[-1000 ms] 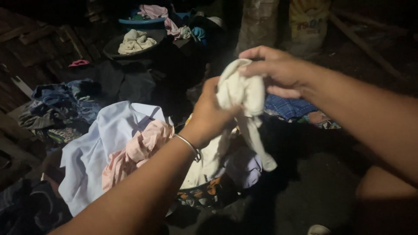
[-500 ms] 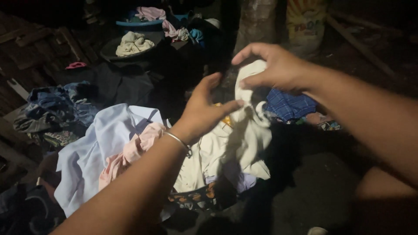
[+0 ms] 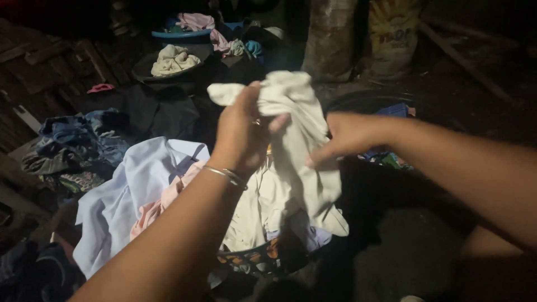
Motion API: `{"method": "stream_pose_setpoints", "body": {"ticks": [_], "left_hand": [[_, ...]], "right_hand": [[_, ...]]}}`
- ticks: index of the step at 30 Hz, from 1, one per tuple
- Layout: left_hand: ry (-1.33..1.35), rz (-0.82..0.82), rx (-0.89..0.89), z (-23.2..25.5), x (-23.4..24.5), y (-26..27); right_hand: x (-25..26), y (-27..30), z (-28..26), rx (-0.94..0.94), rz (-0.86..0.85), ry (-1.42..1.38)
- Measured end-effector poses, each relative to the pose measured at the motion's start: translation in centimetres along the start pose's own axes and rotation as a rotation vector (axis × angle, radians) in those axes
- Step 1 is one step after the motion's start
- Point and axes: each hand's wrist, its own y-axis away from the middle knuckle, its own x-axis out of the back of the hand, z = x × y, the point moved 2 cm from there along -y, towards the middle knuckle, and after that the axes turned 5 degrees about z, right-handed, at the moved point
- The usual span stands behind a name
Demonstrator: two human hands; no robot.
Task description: The person sorts a pile of mixed clothing items by hand, picking up each piece, briefly unfolding or inspecting it, and placing it into a black plastic basket. The items include shirts, shorts, and patterned garments in various colors.
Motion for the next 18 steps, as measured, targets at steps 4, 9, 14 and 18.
{"method": "stream_pose_setpoints", "body": {"ticks": [4, 9, 14, 18], "left_hand": [[0.278, -0.219, 0.114, 0.9, 0.5, -1.2], [0.198, -0.126, 0.175, 0.2, 2.5, -2.3], [-0.153, -0.035, 0.309, -1.8, 4.9, -3.1], [-0.406, 0.256, 0.391, -3.9, 5.6, -2.7]], "right_hand": [[-2.1, -0.8, 2.4, -0.278, 0.007, 0.096], [-3.8, -1.9, 3.5, -0.309, 0.011, -0.009], [2.6, -3.2, 4.3, -0.195, 0.256, -0.275], [6.9, -2.7, 6.9, -0.19, 0.381, -0.598]]}}
